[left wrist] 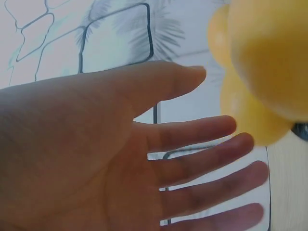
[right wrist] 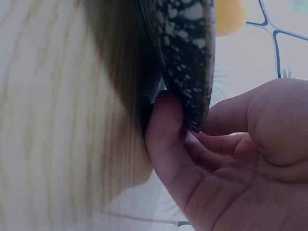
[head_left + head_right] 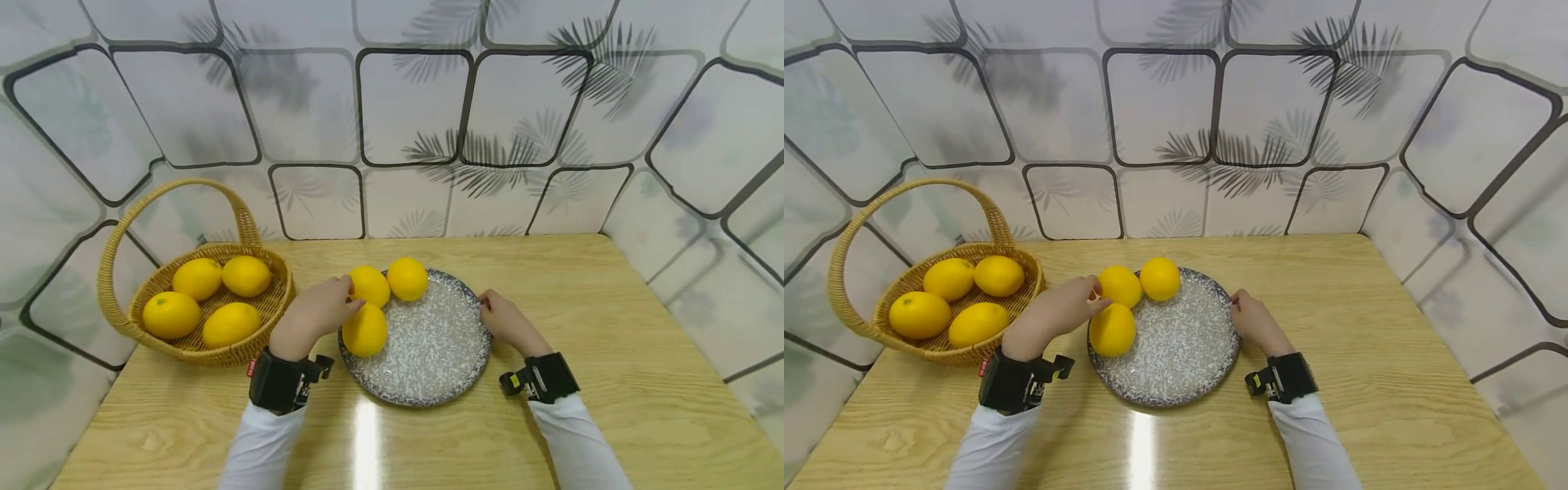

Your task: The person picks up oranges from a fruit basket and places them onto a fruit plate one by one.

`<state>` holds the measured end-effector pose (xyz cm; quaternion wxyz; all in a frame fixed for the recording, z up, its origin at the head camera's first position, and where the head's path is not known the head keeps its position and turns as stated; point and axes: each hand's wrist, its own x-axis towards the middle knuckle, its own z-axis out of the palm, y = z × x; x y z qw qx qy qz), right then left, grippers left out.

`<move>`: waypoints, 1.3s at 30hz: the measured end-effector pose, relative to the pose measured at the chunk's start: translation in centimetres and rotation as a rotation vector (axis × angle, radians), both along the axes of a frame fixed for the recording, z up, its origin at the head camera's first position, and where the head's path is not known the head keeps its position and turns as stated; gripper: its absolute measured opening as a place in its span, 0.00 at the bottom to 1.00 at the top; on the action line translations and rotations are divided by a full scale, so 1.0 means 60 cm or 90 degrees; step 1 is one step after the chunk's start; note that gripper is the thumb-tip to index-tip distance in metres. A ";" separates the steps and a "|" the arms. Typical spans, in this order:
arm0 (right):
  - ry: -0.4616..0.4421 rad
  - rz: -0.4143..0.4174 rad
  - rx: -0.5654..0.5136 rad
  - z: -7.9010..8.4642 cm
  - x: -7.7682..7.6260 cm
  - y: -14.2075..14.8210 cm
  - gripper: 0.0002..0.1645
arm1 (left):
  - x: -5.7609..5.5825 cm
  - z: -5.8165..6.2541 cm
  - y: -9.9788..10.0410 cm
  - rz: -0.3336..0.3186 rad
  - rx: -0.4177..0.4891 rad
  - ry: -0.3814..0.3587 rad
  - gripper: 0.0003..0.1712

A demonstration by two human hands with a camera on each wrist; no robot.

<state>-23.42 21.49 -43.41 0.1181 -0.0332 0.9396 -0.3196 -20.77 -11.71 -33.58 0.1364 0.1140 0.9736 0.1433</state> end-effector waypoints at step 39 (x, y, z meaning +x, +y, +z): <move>0.026 0.007 -0.003 0.000 0.007 0.002 0.19 | 0.058 -0.008 -0.213 0.235 -0.072 -0.004 0.47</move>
